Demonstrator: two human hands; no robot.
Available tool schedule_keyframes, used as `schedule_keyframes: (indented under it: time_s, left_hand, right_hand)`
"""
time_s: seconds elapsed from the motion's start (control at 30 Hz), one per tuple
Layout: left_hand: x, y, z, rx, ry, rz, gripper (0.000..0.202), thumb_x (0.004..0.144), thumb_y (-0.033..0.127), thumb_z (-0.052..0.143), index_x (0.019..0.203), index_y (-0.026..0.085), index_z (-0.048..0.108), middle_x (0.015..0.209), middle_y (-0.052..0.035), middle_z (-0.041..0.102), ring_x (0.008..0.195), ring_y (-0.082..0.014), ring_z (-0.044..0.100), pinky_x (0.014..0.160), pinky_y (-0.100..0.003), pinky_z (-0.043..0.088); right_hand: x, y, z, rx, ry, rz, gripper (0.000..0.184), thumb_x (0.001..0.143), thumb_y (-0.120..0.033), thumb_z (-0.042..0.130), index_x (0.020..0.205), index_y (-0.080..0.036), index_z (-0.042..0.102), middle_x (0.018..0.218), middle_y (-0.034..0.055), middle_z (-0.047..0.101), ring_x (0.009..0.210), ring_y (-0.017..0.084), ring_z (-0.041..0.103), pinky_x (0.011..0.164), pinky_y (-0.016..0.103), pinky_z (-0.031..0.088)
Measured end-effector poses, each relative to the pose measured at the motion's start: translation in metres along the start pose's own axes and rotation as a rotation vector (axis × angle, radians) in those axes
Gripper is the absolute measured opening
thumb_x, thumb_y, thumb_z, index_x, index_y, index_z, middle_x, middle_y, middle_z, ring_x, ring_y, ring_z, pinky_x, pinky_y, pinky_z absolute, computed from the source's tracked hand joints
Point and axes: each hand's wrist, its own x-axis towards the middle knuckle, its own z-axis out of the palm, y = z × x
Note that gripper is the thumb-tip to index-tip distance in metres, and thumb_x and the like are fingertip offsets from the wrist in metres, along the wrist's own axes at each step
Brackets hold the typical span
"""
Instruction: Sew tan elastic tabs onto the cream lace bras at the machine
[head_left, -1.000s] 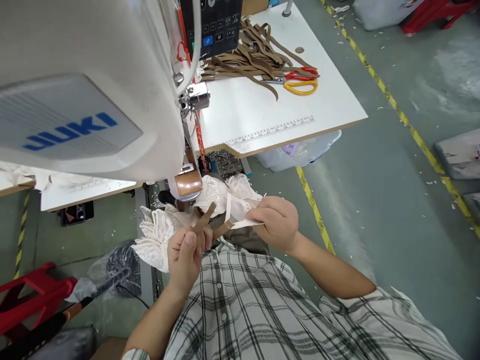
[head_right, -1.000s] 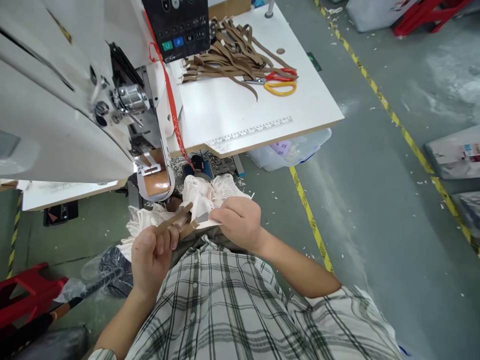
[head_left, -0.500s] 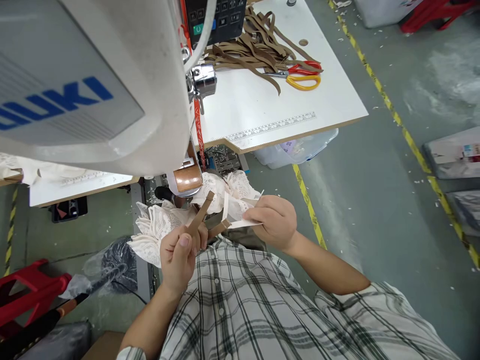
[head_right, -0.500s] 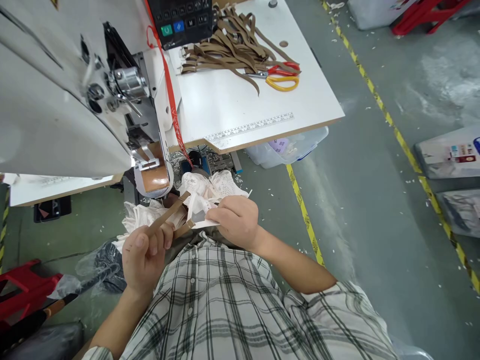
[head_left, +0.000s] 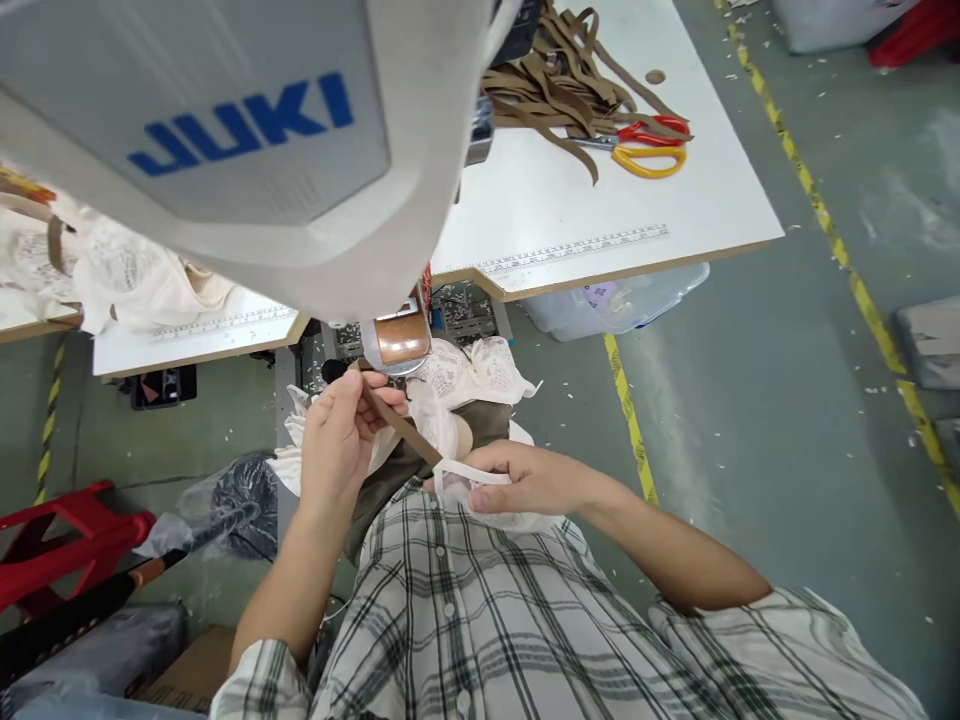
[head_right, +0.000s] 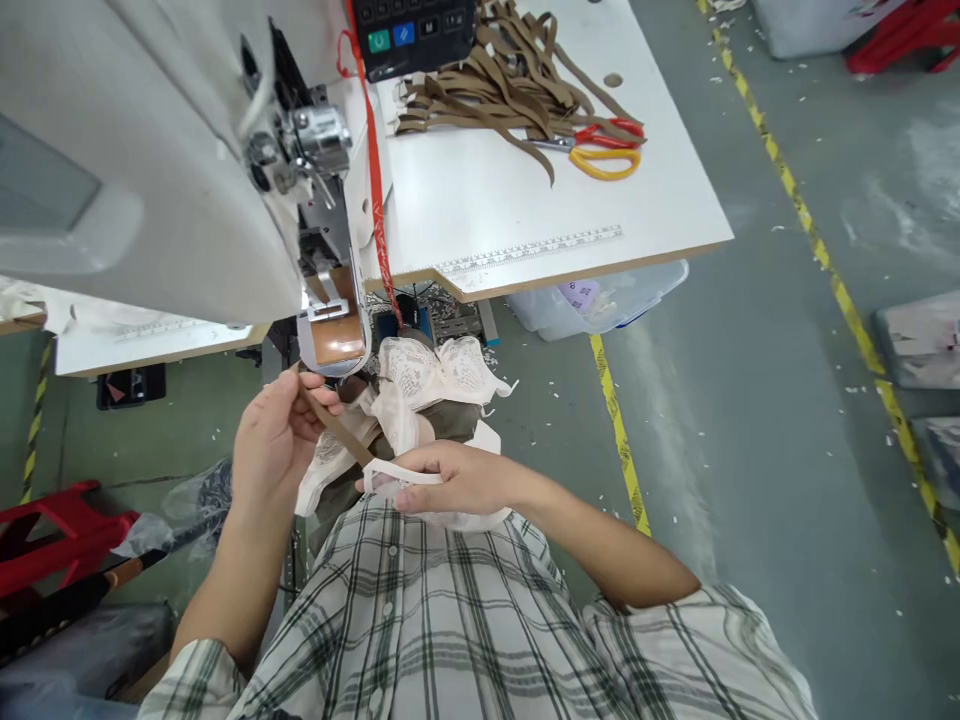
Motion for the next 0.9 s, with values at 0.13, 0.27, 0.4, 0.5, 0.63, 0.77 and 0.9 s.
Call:
schedule_keyframes:
  time_s: [0.13,0.27,0.4,0.5,0.63,0.77,0.9]
  left_hand:
    - [0.015,-0.01,-0.006,0.014,0.016,-0.044,0.03,0.088,0.043,0.064,0.083,0.013,0.064,0.071,-0.0046,0.074,0.057,-0.0127,0.068,0.057,-0.022,0.054]
    - [0.018,-0.014,-0.009,0.035,0.007,-0.022,0.03,0.089,0.042,0.062,0.084,0.013,0.064,0.071,-0.0049,0.074,0.057,-0.0124,0.068,0.056,-0.021,0.053]
    - [0.019,-0.011,-0.008,0.064,-0.009,0.003,0.03,0.091,0.042,0.06,0.082,0.014,0.064,0.071,-0.0054,0.073,0.059,-0.0129,0.068,0.057,-0.021,0.054]
    - [0.023,-0.01,-0.009,0.108,-0.009,0.021,0.031,0.092,0.043,0.058,0.082,0.015,0.064,0.072,-0.0053,0.073,0.06,-0.0142,0.069,0.058,-0.023,0.054]
    - [0.024,-0.019,-0.018,0.255,-0.068,0.06,0.043,0.096,0.052,0.045,0.09,0.016,0.066,0.087,-0.0095,0.075,0.079,-0.02,0.072,0.071,-0.03,0.058]
    - [0.0,-0.068,-0.032,0.653,-0.301,0.397,0.071,0.089,0.065,0.046,0.142,0.018,0.045,0.147,-0.0164,0.05,0.136,-0.0306,0.048,0.111,-0.048,0.041]
    - [-0.013,-0.149,-0.04,1.132,-0.504,0.715,0.092,0.08,0.053,0.067,0.152,0.013,0.027,0.158,-0.0247,0.028,0.146,-0.0394,0.028,0.118,-0.057,0.027]
  right_hand:
    - [0.006,0.011,0.015,0.211,0.054,0.061,0.048,0.088,-0.054,0.06,0.119,-0.018,0.069,0.098,0.0046,0.067,0.088,0.017,0.059,0.079,0.027,0.045]
    - [0.008,0.017,0.021,0.244,0.083,0.104,0.047,0.088,-0.053,0.061,0.116,-0.016,0.068,0.081,0.0005,0.058,0.071,0.011,0.047,0.067,0.023,0.038]
    - [0.007,0.015,0.024,0.205,0.124,0.127,0.045,0.088,-0.053,0.061,0.112,-0.015,0.069,0.079,0.0002,0.056,0.068,0.01,0.045,0.065,0.023,0.035]
    - [0.008,0.012,0.027,0.179,0.143,0.108,0.045,0.09,-0.051,0.06,0.116,-0.016,0.068,0.08,0.0005,0.058,0.072,0.011,0.047,0.068,0.024,0.037]
    - [0.007,0.015,0.026,0.227,0.243,0.11,0.041,0.087,-0.048,0.064,0.113,-0.017,0.069,0.081,0.002,0.061,0.069,0.012,0.051,0.065,0.025,0.041]
    - [0.002,0.022,0.018,0.496,0.689,-0.004,0.05,0.086,-0.048,0.064,0.131,-0.026,0.058,0.101,0.005,0.069,0.084,0.019,0.064,0.075,0.031,0.052]
    - [-0.012,0.016,0.018,0.508,0.831,-0.083,0.063,0.088,-0.051,0.059,0.146,-0.035,0.04,0.124,0.0054,0.064,0.101,0.023,0.066,0.084,0.037,0.055]
